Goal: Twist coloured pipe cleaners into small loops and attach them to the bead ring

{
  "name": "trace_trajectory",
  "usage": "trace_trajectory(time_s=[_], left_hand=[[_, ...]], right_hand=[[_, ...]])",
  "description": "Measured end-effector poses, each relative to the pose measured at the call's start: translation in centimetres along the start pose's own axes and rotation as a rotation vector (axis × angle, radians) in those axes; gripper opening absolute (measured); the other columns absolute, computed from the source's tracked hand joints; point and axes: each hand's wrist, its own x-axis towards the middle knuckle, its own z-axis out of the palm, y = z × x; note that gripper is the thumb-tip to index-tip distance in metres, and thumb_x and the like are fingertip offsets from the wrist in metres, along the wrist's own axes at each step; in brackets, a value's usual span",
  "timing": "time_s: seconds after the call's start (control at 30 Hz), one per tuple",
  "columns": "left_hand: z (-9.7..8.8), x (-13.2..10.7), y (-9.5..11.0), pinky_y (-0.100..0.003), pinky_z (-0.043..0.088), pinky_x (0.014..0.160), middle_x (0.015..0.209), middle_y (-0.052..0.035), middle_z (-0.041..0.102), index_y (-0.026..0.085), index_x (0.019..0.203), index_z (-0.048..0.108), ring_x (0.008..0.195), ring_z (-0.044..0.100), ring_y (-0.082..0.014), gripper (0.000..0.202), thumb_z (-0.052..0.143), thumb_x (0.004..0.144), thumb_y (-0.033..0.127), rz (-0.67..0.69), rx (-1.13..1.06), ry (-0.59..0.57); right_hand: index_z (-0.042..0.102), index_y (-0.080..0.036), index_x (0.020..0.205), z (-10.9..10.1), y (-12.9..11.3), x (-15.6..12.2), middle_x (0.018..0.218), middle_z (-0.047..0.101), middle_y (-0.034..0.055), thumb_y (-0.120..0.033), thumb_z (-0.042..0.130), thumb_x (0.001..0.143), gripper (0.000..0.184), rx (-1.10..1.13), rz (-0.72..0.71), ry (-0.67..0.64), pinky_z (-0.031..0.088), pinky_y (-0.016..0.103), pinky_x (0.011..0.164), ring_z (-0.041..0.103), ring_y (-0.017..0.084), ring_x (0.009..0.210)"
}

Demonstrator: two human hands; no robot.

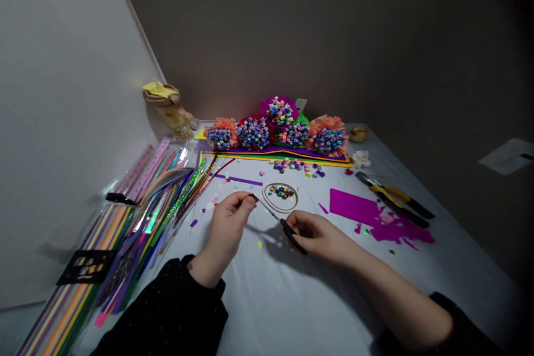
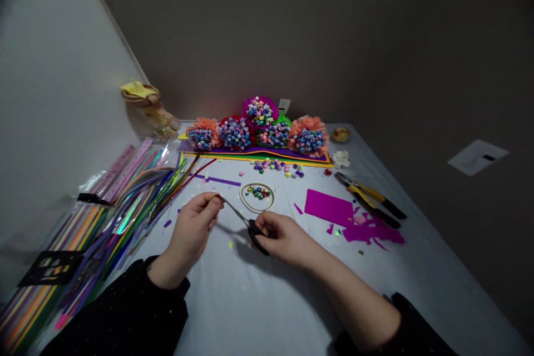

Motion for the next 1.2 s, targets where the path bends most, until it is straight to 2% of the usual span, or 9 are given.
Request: trace_trajectory(time_s=[0.37,0.47,0.6,0.67,0.8,0.97,1.03,1.1,1.2], left_hand=[[-0.2,0.1,-0.2,-0.02,0.022,0.043,0.059,0.0046,0.051,0.014,0.073,0.063,0.046,0.033,-0.0044,0.019,0.07,0.07,0.032,-0.017,-0.034,0.007],[-0.2,0.1,-0.3,-0.019,0.021,0.043,0.063,0.0031,0.054,0.014,0.074,0.062,0.046,0.033,-0.0039,0.021,0.069,0.071,0.034,-0.042,-0.037,-0.002],[-0.1,0.1,0.0,-0.017,0.021,0.042,0.064,0.0027,0.054,0.014,0.071,0.061,0.047,0.033,-0.0034,0.02,0.069,0.071,0.033,-0.065,-0.07,0.004],[0.0,0.0,0.2,-0.016,0.022,0.042,0.065,0.0022,0.054,0.014,0.07,0.06,0.048,0.036,-0.0034,0.019,0.07,0.069,0.031,-0.103,-0.117,-0.015],[0.2,-0.4,0.8,-0.015,0.021,0.042,0.064,0.0015,0.053,0.013,0.069,0.06,0.049,0.038,-0.0033,0.023,0.073,0.065,0.032,-0.249,-0.206,-0.133],[0.3,-1.0,1.1,-0.016,0.017,0.041,0.06,0.0011,0.051,0.012,0.065,0.058,0.047,0.035,-0.003,0.029,0.076,0.064,0.034,-0.385,-0.255,-0.364],[0.3,-1.2,1.1,-0.017,0.016,0.041,0.06,0.0011,0.05,0.012,0.064,0.057,0.046,0.034,-0.0028,0.03,0.076,0.066,0.035,-0.409,-0.26,-0.443],[0.4,-1.3,1.0,-0.017,0.016,0.04,0.06,0.0013,0.05,0.012,0.065,0.058,0.046,0.035,-0.0026,0.03,0.076,0.067,0.036,-0.427,-0.254,-0.484],[0.4,-1.4,0.7,-0.018,0.014,0.04,0.06,0.0016,0.05,0.012,0.067,0.059,0.045,0.034,-0.0027,0.031,0.077,0.066,0.037,-0.474,-0.211,-0.542]], right_hand=[[0.047,-0.019,0.071,-0.1,-0.1,-0.1,0.059,0.052,-0.0025,-0.04,0.062,0.072,0.026,-0.062,-0.044,0.029,0.032,0.021,0.049,0.044,0.01,0.052],[0.049,-0.019,0.072,-0.9,0.4,0.2,0.059,0.054,-0.0024,-0.042,0.059,0.072,0.025,-0.082,-0.095,0.163,0.036,0.022,0.05,0.048,0.011,0.052],[0.06,-0.018,0.086,-3.6,0.9,0.1,0.076,0.067,0.0045,-0.038,0.058,0.074,0.023,-0.5,-0.088,0.601,0.042,0.027,0.06,0.06,0.018,0.067],[0.064,-0.018,0.092,-5.4,1.0,-0.2,0.087,0.071,0.0081,-0.036,0.057,0.076,0.025,-0.763,-0.018,0.739,0.042,0.029,0.064,0.063,0.023,0.076],[0.07,-0.019,0.092,-7.6,1.1,-0.8,0.084,0.072,0.0111,-0.032,0.055,0.079,0.024,-1.075,0.166,0.715,0.039,0.03,0.057,0.065,0.025,0.071],[0.073,-0.022,0.081,-7.7,0.9,-1.2,0.076,0.071,0.0098,-0.031,0.053,0.08,0.022,-1.187,0.229,0.776,0.029,0.028,0.047,0.061,0.022,0.061],[0.07,-0.02,0.074,-7.4,0.6,-1.2,0.079,0.07,0.0096,-0.029,0.054,0.079,0.019,-1.175,0.154,0.825,0.031,0.028,0.049,0.061,0.021,0.064],[0.067,-0.019,0.072,-6.6,0.3,-1.2,0.081,0.068,0.0092,-0.028,0.054,0.08,0.018,-1.036,-0.033,0.805,0.037,0.029,0.056,0.06,0.02,0.071],[0.066,-0.019,0.078,-4.4,-0.2,-1.0,0.081,0.065,0.0075,-0.031,0.054,0.084,0.018,-0.59,-0.365,0.579,0.045,0.03,0.068,0.06,0.019,0.077]])
